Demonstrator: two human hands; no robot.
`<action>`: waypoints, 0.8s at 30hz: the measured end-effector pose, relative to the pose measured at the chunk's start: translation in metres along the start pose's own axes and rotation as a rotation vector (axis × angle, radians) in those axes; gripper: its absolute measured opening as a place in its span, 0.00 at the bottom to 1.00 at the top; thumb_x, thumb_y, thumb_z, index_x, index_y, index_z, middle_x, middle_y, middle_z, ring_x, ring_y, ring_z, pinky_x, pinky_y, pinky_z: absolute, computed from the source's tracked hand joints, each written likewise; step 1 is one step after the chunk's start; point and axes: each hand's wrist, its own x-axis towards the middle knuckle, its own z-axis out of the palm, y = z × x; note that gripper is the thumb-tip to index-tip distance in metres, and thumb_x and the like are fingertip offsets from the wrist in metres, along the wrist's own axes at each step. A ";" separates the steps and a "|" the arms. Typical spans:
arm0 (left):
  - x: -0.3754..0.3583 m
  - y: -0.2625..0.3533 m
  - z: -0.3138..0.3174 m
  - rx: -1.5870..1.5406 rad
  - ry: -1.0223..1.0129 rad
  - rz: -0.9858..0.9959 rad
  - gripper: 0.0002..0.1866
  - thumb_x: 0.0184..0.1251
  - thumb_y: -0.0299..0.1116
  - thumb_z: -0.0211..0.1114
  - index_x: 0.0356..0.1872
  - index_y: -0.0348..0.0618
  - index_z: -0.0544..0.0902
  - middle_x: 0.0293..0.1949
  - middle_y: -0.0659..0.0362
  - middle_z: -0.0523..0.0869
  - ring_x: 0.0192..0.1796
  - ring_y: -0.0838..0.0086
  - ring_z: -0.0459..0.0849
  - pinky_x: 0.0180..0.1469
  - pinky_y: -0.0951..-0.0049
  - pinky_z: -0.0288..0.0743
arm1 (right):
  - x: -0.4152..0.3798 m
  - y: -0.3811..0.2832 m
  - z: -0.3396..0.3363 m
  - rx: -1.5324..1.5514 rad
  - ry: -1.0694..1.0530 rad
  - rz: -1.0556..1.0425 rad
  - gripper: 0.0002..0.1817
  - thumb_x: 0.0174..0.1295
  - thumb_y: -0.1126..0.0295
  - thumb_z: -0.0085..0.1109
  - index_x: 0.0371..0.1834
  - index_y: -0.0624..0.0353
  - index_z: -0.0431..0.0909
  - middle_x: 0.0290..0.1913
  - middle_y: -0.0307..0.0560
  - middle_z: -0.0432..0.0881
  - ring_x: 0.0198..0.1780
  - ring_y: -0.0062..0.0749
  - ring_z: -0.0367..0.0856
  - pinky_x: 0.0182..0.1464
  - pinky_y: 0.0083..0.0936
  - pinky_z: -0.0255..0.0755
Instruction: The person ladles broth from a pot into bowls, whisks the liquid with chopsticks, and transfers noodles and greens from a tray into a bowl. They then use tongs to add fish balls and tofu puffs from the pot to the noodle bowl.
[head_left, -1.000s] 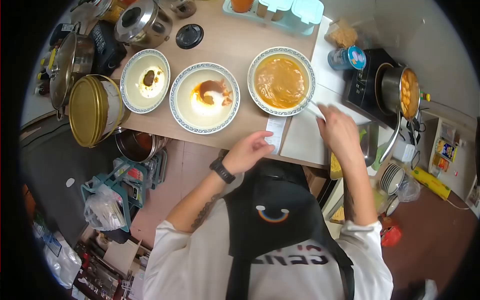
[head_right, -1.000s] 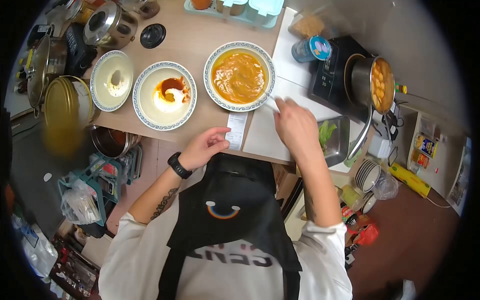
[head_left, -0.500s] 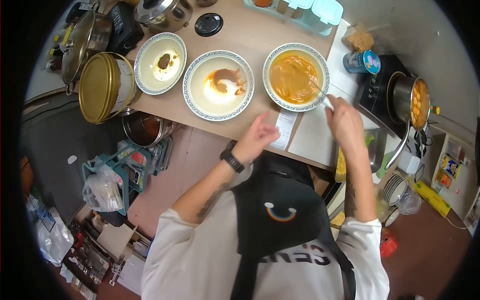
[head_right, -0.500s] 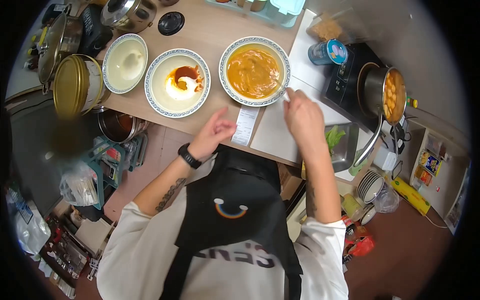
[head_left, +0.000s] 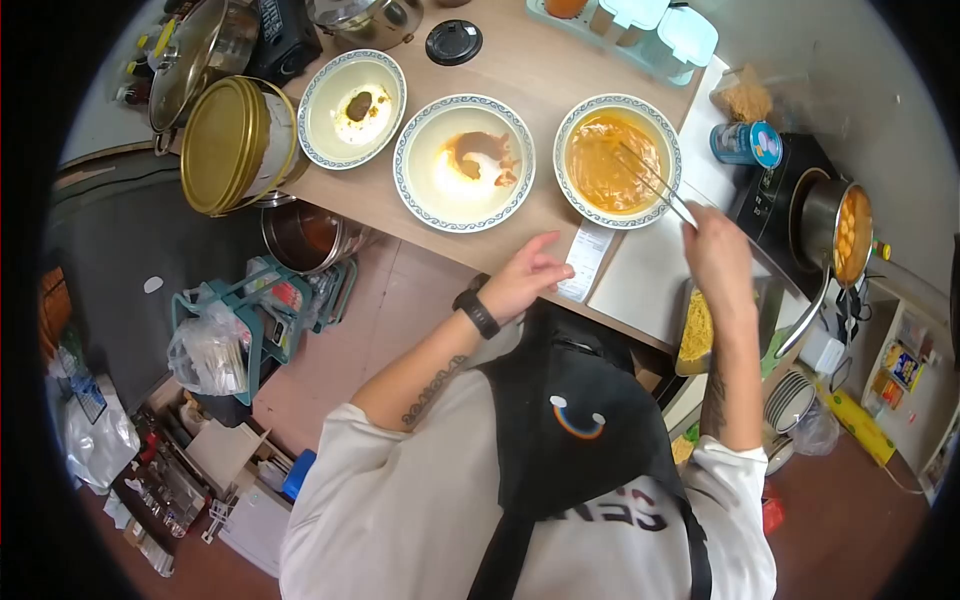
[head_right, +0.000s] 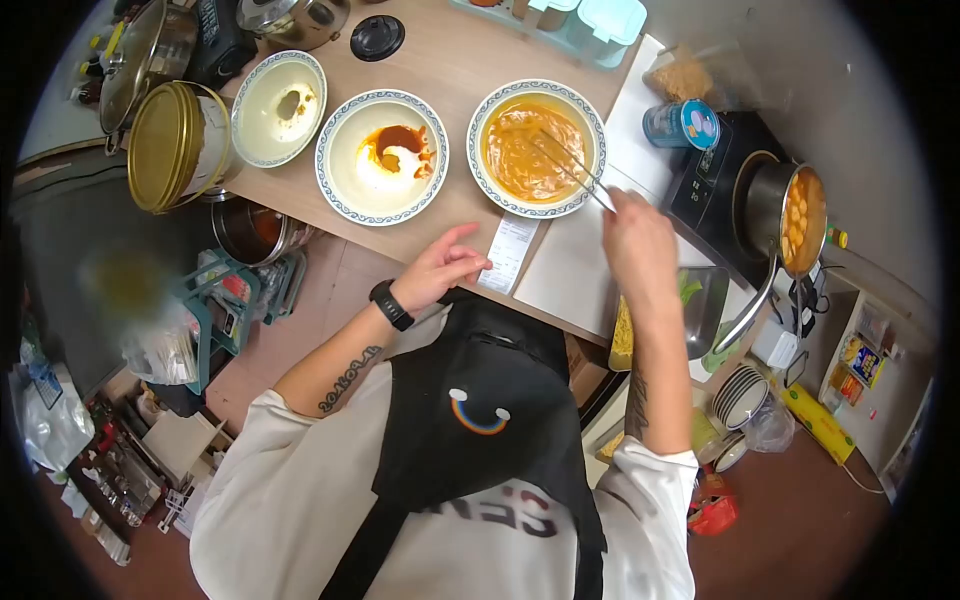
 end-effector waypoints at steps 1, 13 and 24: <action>-0.005 0.005 -0.006 0.002 0.004 0.015 0.36 0.74 0.31 0.63 0.77 0.41 0.54 0.46 0.56 0.86 0.42 0.80 0.78 0.46 0.80 0.73 | -0.003 -0.002 -0.007 -0.002 0.011 -0.010 0.17 0.61 0.69 0.61 0.53 0.59 0.83 0.44 0.56 0.86 0.45 0.55 0.85 0.51 0.46 0.78; -0.002 0.038 -0.046 -0.055 0.277 0.183 0.33 0.73 0.34 0.64 0.74 0.44 0.59 0.48 0.57 0.85 0.39 0.83 0.77 0.39 0.83 0.69 | -0.019 -0.014 -0.009 -0.001 -0.160 0.051 0.17 0.62 0.70 0.60 0.54 0.62 0.81 0.45 0.59 0.84 0.46 0.56 0.84 0.50 0.46 0.77; 0.049 0.062 -0.051 0.126 0.237 0.220 0.44 0.69 0.37 0.70 0.78 0.38 0.52 0.40 0.57 0.85 0.38 0.78 0.79 0.45 0.76 0.75 | -0.028 -0.007 -0.014 -0.028 -0.087 0.067 0.17 0.62 0.71 0.60 0.54 0.62 0.81 0.43 0.60 0.84 0.42 0.59 0.83 0.47 0.48 0.76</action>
